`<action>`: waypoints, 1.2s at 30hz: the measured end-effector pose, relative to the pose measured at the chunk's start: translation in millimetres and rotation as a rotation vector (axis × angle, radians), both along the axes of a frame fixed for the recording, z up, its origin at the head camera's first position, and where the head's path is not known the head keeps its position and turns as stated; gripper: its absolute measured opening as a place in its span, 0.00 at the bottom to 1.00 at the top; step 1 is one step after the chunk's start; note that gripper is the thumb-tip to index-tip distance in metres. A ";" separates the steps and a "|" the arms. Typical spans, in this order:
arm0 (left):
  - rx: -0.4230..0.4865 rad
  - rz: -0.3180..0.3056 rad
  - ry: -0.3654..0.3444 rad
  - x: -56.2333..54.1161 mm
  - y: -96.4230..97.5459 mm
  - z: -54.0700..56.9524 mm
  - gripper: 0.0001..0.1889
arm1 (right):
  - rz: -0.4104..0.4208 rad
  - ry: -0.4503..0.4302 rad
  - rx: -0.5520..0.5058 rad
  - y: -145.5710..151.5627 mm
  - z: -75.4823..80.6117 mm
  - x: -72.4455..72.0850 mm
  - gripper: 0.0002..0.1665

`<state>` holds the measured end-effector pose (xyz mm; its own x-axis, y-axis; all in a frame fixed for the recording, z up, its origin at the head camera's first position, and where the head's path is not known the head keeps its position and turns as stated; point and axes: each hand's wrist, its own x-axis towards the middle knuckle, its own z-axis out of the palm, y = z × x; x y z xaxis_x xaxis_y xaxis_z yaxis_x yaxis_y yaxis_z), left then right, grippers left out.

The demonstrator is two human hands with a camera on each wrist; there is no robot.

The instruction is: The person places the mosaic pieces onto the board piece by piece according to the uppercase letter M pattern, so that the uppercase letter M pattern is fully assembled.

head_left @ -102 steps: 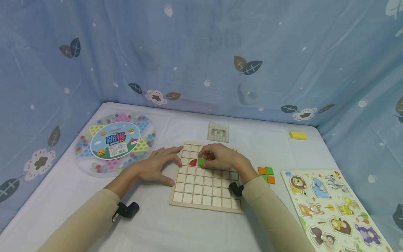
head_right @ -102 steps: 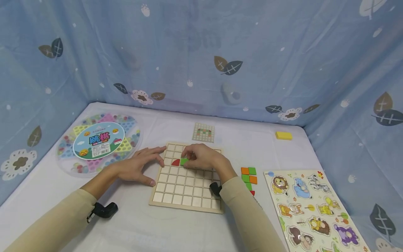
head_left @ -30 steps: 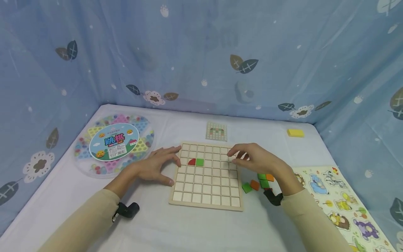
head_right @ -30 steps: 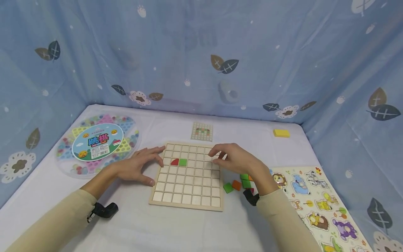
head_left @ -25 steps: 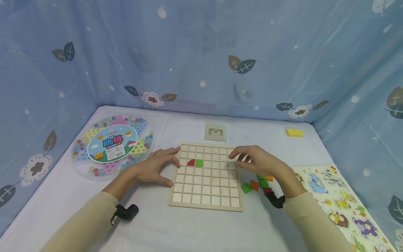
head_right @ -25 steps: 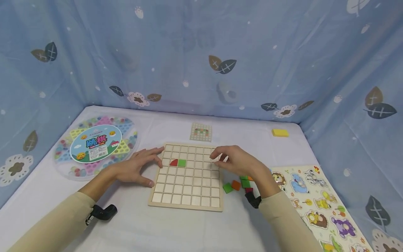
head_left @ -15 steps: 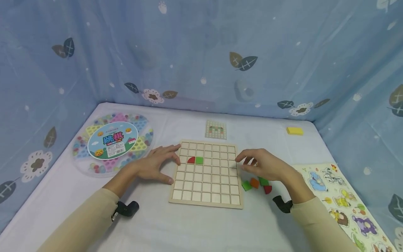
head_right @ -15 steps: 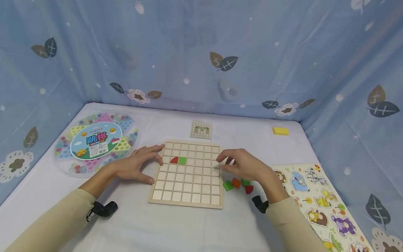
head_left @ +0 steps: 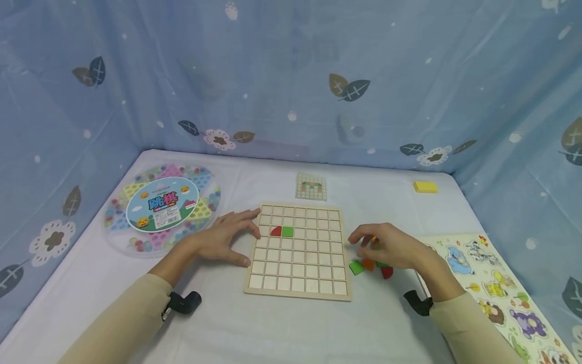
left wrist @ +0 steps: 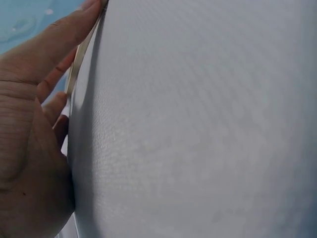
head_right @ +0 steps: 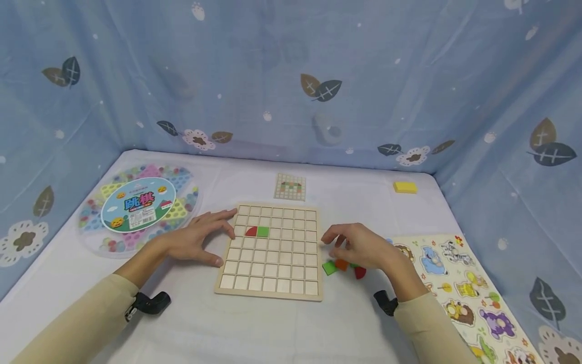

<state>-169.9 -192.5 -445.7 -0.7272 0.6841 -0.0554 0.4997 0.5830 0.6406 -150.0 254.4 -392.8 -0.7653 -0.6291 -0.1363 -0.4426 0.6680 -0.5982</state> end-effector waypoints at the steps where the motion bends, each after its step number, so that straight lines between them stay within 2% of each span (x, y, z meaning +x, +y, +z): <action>1: 0.000 -0.002 -0.002 -0.4 0.5 0.9 0.28 | -0.009 -0.010 0.000 2.0 -0.3 1.0 0.14; 8: -0.005 -0.006 -0.004 -1.8 2.6 4.5 0.28 | -0.032 -0.066 0.024 13.5 -3.1 5.1 0.20; 14: -0.006 0.001 -0.010 -0.8 2.0 4.8 0.28 | 0.017 -0.025 0.054 13.7 -3.0 4.5 0.23; 18: -0.009 -0.003 -0.012 -0.4 2.0 2.8 0.28 | 0.017 -0.012 0.088 13.3 -3.3 5.3 0.24; 26: -0.007 0.005 -0.008 -0.4 0.9 2.7 0.28 | -0.026 -0.104 0.073 14.5 -8.7 7.9 0.29; 36: -0.007 0.012 -0.013 0.0 -0.3 -0.3 0.28 | -0.043 -0.077 0.059 19.4 -14.1 9.8 0.24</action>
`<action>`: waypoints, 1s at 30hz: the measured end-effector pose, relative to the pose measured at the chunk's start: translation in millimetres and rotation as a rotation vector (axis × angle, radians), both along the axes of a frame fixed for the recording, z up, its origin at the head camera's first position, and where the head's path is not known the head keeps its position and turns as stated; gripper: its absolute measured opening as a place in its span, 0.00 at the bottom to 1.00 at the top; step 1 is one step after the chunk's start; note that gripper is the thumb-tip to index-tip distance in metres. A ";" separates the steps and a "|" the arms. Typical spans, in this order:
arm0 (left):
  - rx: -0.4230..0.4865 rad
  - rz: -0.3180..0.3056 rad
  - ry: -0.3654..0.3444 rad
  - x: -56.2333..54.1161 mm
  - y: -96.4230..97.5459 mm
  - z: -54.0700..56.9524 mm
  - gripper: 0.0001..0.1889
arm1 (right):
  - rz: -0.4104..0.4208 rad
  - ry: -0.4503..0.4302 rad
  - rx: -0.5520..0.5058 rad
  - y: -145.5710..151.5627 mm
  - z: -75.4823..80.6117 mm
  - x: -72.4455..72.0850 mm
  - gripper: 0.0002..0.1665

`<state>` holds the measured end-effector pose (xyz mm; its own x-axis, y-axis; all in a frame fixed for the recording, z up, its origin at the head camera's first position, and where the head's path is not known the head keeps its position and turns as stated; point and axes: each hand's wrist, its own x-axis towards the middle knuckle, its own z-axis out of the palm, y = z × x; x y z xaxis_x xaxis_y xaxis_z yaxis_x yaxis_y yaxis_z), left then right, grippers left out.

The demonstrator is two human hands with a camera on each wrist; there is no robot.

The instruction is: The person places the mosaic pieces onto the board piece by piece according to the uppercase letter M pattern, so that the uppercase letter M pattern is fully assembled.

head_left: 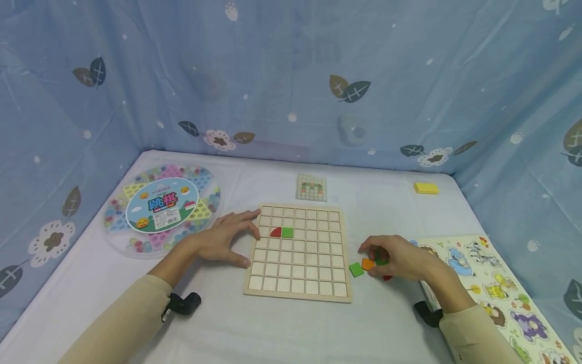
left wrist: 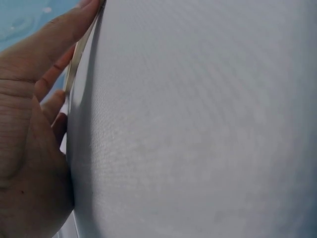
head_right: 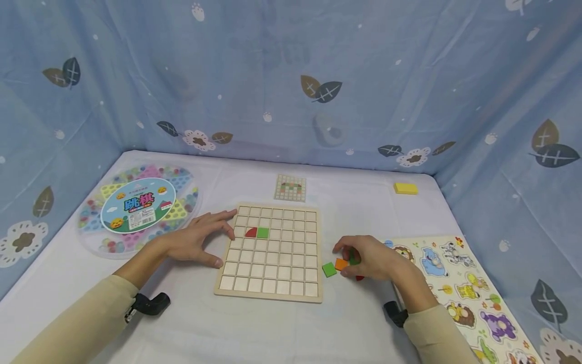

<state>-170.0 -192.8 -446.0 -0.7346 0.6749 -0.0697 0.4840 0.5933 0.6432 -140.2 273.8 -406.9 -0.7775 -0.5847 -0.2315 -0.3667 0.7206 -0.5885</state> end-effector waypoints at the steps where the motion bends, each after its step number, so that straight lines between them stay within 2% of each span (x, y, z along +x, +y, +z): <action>1: 0.001 0.000 0.000 0.0 0.1 0.1 0.28 | 0.004 0.009 0.000 0.7 -0.3 0.3 0.23; 10: -0.002 0.000 -0.005 0.3 -0.4 -2.0 0.28 | 0.021 0.023 -0.090 4.4 0.5 3.9 0.21; 16: 0.004 0.003 -0.003 1.2 0.3 -0.4 0.29 | 0.052 0.073 -0.170 2.9 0.9 -0.1 0.18; 20: 0.007 0.002 0.003 0.9 1.1 0.9 0.28 | 0.063 0.076 -0.243 0.2 1.5 -3.7 0.18; 30: -0.003 0.001 -0.003 1.2 0.0 1.7 0.29 | 0.049 0.077 -0.260 -22.0 8.7 -14.2 0.20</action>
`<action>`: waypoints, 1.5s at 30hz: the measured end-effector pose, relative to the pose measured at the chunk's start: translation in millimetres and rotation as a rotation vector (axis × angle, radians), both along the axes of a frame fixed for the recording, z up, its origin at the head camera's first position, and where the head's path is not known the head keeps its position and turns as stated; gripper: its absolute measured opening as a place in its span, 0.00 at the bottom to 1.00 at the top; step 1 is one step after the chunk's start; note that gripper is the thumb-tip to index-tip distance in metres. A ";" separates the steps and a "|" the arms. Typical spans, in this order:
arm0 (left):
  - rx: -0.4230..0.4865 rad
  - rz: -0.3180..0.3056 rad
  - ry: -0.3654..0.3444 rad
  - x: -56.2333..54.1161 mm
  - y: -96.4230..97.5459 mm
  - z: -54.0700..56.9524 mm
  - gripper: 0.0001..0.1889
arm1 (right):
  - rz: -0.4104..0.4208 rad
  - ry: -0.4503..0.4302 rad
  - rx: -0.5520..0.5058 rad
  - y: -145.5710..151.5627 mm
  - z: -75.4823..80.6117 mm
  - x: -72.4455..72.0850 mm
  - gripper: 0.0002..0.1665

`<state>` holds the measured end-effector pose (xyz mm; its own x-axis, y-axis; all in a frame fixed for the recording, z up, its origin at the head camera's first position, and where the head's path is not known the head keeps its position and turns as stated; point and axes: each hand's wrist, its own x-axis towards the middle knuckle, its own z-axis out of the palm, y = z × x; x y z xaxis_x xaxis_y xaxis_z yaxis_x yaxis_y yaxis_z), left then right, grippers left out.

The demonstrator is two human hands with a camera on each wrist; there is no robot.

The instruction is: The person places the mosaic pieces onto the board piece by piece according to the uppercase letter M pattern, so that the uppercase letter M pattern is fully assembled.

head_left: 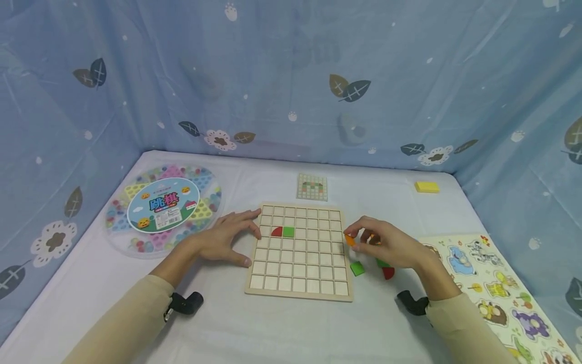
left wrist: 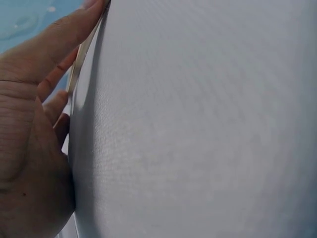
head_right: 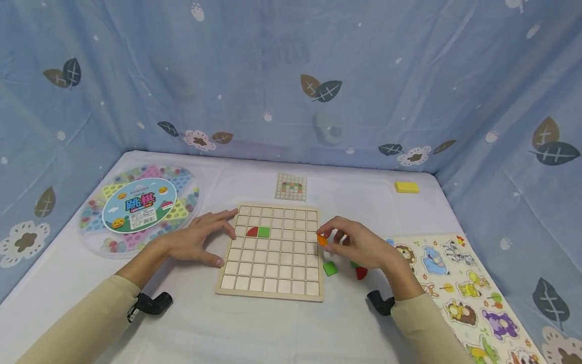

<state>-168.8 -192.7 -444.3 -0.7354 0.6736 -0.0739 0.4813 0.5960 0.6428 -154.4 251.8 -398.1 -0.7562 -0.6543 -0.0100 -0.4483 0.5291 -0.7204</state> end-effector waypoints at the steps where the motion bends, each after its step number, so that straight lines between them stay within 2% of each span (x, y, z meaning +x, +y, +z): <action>1: -0.001 0.001 0.000 -0.2 -0.1 -0.2 0.29 | -0.004 0.000 -0.001 -2.3 1.9 -1.6 0.20; 5: 0.005 0.003 0.003 -0.9 -0.5 -2.7 0.29 | -0.025 0.018 -0.005 -9.8 9.1 -8.3 0.20; 10: 0.003 0.001 0.005 -0.5 0.0 -6.5 0.29 | 0.000 0.027 -0.035 -17.6 12.5 -13.0 0.19; 19: 0.013 -0.003 0.012 -0.6 -0.3 -1.5 0.29 | -0.001 -0.042 -0.074 -41.9 5.6 -20.9 0.19; 27: 0.005 -0.003 0.011 -1.5 -1.1 -4.4 0.29 | 0.035 -0.025 -0.088 -59.0 1.2 -27.7 0.19; 34: 0.004 -0.002 0.015 -1.3 -1.8 -3.4 0.29 | 0.034 -0.031 -0.086 -68.2 -1.5 -32.6 0.18; 45: -0.012 -0.006 0.017 -2.8 -3.2 -5.2 0.29 | 0.088 -0.024 -0.083 -77.5 -7.0 -40.4 0.19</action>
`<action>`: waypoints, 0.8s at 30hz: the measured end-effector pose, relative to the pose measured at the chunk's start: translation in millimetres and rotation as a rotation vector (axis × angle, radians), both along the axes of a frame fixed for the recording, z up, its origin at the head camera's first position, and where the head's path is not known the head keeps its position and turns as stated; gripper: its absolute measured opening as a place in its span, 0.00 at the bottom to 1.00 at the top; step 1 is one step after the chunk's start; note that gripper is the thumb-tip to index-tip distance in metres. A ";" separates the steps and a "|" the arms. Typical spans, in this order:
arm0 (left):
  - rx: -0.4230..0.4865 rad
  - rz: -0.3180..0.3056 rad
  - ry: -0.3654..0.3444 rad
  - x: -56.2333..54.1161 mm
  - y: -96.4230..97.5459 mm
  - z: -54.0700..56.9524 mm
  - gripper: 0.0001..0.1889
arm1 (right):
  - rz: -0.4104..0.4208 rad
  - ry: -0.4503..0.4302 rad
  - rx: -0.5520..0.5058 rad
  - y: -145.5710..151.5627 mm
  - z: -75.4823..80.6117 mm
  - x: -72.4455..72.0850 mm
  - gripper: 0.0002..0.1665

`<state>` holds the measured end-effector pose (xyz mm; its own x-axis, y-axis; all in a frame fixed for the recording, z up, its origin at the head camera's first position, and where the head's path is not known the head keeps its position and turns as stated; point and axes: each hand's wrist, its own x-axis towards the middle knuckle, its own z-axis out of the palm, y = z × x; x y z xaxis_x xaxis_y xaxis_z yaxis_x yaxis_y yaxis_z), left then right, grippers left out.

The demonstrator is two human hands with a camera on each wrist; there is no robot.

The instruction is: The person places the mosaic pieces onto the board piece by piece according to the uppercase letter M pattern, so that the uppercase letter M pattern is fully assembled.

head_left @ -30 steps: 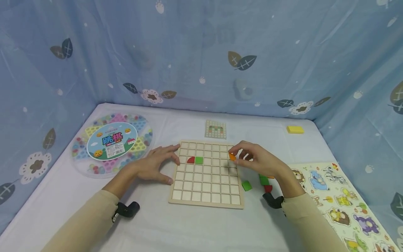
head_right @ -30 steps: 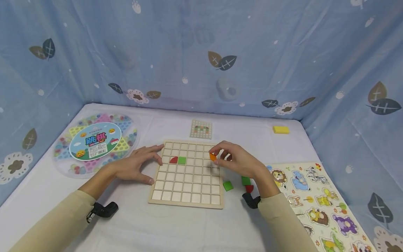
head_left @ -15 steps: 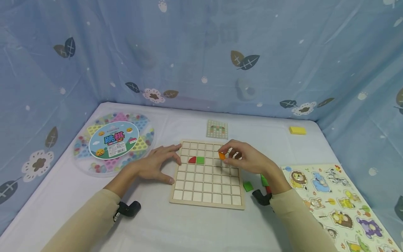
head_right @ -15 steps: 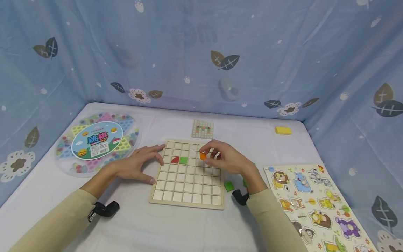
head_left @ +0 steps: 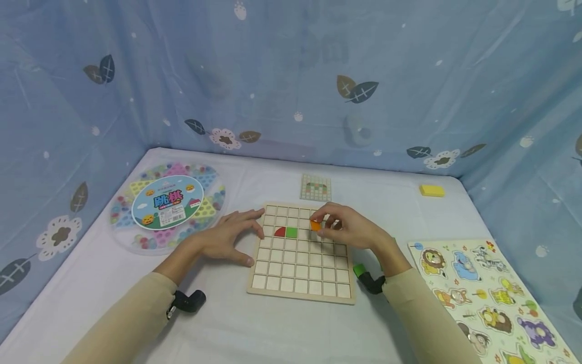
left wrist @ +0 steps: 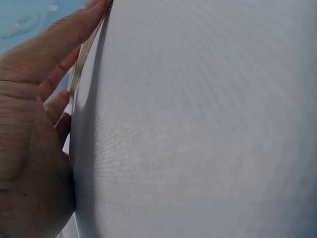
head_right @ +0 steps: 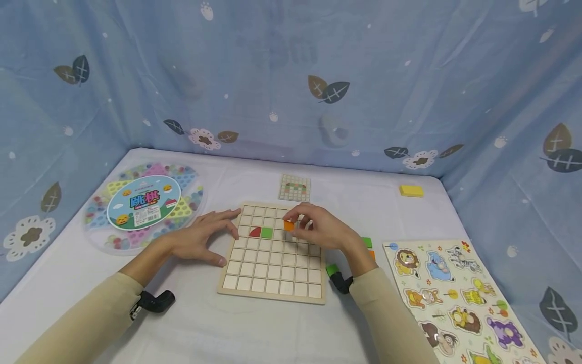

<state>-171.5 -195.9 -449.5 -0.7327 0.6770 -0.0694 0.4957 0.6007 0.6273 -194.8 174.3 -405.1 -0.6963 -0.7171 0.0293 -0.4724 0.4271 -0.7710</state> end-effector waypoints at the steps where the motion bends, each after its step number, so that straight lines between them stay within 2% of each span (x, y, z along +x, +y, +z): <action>1: 0.002 0.000 -0.001 0.1 0.0 0.0 0.29 | 0.000 0.002 0.002 -0.9 0.1 -0.3 0.19; 15: 0.015 0.009 -0.005 3.4 -1.1 4.8 0.29 | 0.042 -0.015 0.079 -20.1 2.4 -4.3 0.18; 19: 0.021 0.011 0.002 2.9 -0.9 3.1 0.28 | 0.061 0.009 0.105 -26.6 3.8 -6.0 0.19; 24: 0.020 0.001 0.000 1.7 0.8 1.4 0.28 | 0.060 -0.003 0.137 -32.3 1.5 -7.0 0.18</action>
